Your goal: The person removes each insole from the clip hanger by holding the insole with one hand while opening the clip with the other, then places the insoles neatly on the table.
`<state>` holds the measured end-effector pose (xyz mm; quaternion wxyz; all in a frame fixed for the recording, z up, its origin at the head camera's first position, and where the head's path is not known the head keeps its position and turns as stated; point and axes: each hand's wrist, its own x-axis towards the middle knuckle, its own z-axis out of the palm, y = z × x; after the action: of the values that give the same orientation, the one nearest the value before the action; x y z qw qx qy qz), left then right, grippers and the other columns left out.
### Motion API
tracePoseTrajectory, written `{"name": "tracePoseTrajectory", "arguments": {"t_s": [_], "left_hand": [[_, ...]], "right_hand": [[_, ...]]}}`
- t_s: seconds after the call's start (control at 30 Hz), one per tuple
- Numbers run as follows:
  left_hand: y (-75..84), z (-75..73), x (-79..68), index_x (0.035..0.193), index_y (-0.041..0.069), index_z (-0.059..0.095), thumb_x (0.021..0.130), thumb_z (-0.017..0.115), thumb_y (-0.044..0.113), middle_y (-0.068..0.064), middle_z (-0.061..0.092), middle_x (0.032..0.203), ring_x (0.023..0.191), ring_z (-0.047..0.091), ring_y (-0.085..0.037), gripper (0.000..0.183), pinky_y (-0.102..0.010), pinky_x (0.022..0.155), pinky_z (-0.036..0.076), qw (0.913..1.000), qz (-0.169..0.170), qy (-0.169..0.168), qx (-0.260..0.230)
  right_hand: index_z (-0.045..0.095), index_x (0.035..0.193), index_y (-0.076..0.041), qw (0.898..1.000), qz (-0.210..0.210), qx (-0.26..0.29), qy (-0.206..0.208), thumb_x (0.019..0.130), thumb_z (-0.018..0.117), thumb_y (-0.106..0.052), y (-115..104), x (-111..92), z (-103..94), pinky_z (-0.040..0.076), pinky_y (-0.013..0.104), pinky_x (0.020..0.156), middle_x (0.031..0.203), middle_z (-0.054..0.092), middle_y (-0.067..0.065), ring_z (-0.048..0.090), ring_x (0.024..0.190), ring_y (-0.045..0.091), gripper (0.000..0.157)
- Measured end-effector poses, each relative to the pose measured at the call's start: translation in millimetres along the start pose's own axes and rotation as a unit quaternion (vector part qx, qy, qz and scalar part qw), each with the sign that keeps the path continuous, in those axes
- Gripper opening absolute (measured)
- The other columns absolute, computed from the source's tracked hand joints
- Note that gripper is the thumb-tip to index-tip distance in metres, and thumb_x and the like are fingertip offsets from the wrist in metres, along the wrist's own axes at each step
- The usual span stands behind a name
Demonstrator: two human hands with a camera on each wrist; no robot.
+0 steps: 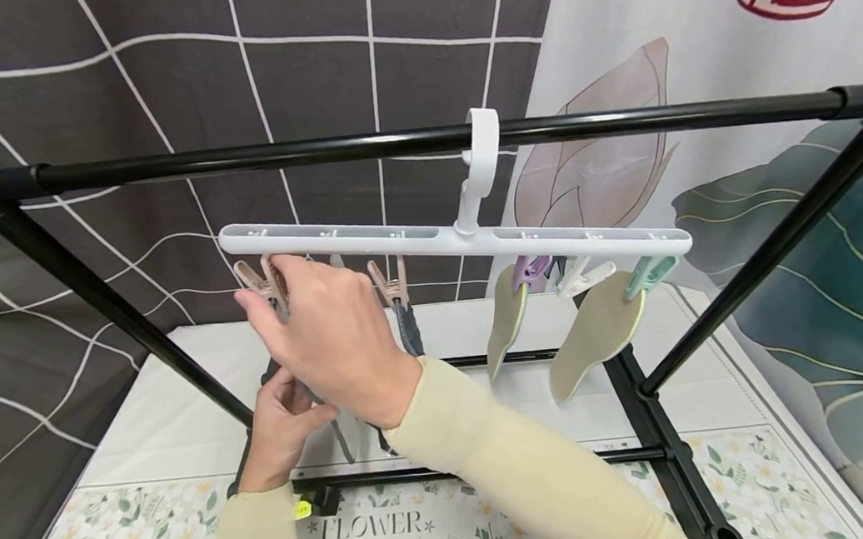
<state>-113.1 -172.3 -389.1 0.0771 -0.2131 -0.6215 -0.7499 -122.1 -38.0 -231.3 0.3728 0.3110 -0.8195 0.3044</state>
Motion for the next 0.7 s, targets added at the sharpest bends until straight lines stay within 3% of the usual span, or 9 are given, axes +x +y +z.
{"name": "tracePoseTrajectory", "arguments": {"t_s": [0.33, 0.53, 0.7], "left_hand": [[8.1, 5.3, 0.8, 0.136, 0.001, 0.043, 0.068, 0.074, -0.013, -0.014, 0.045, 0.137, 0.129, 0.039, -0.025, 0.076, -0.032, 0.107, 0.03, 0.9988, -0.024, 0.006, 0.043], [9.1, 6.1, 1.6, 0.139, 0.003, 0.04, 0.067, 0.075, -0.014, -0.015, 0.04, 0.141, 0.132, 0.034, -0.026, 0.082, -0.032, 0.107, 0.029, 0.9994, -0.012, 0.005, 0.032], [9.8, 7.5, 2.2, 0.139, 0.005, 0.039, 0.064, 0.075, -0.016, -0.014, 0.041, 0.14, 0.132, 0.033, -0.026, 0.086, -0.031, 0.108, 0.028, 0.999, -0.008, 0.013, 0.043]], "right_hand": [[0.055, 0.072, -0.015, 0.994, -0.022, -0.105, 0.028, 0.083, 0.067, -0.039, 0, 1, 7.7, 0.039, 0.021, 0.039, 0.054, 0.05, -0.009, 0.053, 0.047, 0.007, 0.029], [0.061, 0.084, -0.013, 0.994, -0.016, -0.107, 0.012, 0.084, 0.067, -0.036, 1, 1, 9.2, 0.043, 0.022, 0.043, 0.061, 0.057, -0.007, 0.059, 0.055, 0.008, 0.024], [0.059, 0.079, -0.014, 0.994, -0.027, -0.098, 0.029, 0.083, 0.068, -0.039, 2, 1, 12.0, 0.043, 0.021, 0.044, 0.06, 0.055, -0.008, 0.058, 0.055, 0.007, 0.028]]}}
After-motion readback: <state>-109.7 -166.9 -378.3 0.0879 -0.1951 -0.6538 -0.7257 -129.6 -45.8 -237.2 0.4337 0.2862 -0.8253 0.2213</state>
